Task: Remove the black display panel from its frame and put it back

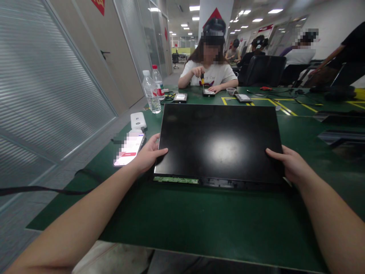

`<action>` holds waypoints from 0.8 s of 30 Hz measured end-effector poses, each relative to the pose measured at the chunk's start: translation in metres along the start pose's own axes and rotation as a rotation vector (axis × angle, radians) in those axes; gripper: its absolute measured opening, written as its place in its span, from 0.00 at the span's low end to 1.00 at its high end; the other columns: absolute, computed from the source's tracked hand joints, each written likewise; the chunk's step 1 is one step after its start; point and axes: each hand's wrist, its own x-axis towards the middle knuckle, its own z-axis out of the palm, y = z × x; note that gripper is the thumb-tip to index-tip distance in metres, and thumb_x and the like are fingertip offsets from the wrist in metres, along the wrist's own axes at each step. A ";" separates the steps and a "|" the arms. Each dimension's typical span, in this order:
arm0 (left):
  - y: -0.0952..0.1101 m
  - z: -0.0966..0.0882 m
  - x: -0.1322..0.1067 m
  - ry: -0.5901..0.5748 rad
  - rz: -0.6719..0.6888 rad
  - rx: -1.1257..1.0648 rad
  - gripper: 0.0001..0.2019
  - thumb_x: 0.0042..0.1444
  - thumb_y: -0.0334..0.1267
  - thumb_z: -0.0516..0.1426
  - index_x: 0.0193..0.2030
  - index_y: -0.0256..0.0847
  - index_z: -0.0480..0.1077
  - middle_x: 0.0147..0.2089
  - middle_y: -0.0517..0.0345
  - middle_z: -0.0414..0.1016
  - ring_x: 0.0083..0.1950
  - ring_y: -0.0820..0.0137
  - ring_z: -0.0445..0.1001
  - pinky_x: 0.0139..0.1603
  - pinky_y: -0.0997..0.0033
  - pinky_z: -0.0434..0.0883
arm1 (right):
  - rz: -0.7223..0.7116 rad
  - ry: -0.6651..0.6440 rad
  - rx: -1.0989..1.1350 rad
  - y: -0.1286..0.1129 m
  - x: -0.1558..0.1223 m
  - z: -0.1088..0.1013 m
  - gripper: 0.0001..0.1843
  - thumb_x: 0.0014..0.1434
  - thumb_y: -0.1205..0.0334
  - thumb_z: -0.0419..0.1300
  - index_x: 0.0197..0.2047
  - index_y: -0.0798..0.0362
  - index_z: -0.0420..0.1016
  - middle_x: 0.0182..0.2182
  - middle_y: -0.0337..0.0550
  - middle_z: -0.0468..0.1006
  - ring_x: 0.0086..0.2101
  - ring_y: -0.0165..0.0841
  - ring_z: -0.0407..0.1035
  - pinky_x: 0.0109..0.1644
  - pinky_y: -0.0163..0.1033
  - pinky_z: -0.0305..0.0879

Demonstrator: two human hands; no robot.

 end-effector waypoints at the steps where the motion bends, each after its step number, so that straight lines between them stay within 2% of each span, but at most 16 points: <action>1: 0.000 0.000 0.000 0.000 0.003 0.001 0.35 0.50 0.31 0.74 0.63 0.45 0.67 0.52 0.52 0.88 0.57 0.50 0.86 0.63 0.48 0.80 | 0.000 0.006 0.000 -0.001 -0.001 0.001 0.23 0.42 0.67 0.78 0.43 0.46 0.83 0.38 0.45 0.90 0.34 0.46 0.85 0.36 0.46 0.84; 8: 0.000 0.001 0.000 0.015 -0.003 -0.001 0.36 0.50 0.30 0.74 0.63 0.45 0.67 0.52 0.52 0.88 0.57 0.50 0.87 0.64 0.47 0.80 | 0.026 0.038 0.000 -0.005 -0.006 0.005 0.20 0.44 0.68 0.76 0.41 0.45 0.83 0.35 0.44 0.89 0.33 0.45 0.84 0.33 0.44 0.83; 14: 0.000 0.000 -0.001 0.014 -0.009 -0.004 0.35 0.51 0.29 0.73 0.64 0.46 0.67 0.52 0.51 0.88 0.57 0.49 0.87 0.63 0.46 0.80 | -0.014 -0.008 0.005 -0.001 -0.002 0.001 0.20 0.44 0.68 0.78 0.41 0.45 0.83 0.37 0.44 0.90 0.36 0.46 0.85 0.39 0.45 0.84; 24: -0.001 0.000 0.000 0.014 -0.006 -0.007 0.35 0.51 0.30 0.74 0.63 0.45 0.67 0.52 0.51 0.88 0.56 0.50 0.87 0.63 0.47 0.81 | -0.033 0.014 -0.002 -0.002 -0.004 0.004 0.20 0.44 0.68 0.78 0.41 0.45 0.82 0.37 0.43 0.90 0.34 0.43 0.84 0.36 0.43 0.83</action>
